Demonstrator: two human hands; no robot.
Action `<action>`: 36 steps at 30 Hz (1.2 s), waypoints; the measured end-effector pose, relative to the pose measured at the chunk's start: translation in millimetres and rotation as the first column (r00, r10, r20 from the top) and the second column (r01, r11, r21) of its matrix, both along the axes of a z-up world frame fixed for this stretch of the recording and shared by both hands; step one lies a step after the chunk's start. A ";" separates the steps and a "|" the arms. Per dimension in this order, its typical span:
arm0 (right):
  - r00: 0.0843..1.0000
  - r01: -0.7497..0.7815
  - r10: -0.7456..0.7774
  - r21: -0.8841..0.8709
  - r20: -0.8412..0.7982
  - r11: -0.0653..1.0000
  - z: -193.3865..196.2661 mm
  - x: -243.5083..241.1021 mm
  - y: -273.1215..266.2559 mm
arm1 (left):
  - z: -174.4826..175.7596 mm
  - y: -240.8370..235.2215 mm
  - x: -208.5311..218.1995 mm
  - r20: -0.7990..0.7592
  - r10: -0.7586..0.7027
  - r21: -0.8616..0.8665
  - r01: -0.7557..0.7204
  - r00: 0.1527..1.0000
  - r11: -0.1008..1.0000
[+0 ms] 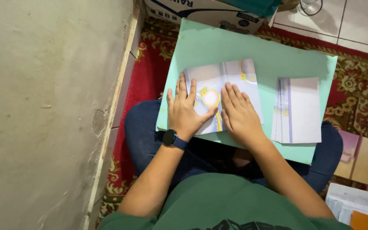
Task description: The person is sitting on the floor and manually folding printed paper cards. They pick up a card, fold it, and use their hands to press down firmly on the crease multiple times to ensure it is sharp, then set it aside and repeat with the next card.
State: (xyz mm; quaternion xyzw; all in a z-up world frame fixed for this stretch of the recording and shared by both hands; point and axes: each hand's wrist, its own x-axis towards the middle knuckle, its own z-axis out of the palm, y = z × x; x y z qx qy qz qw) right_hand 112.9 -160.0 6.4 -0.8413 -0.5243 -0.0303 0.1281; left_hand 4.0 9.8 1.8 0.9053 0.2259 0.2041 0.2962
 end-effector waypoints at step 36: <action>0.946 0.312 -0.308 0.033 -0.104 0.949 -4.6 35.9 -8.3 | -18.8 -27.9 106.4 -0.225 -0.034 0.468 0.138 0.974 0.873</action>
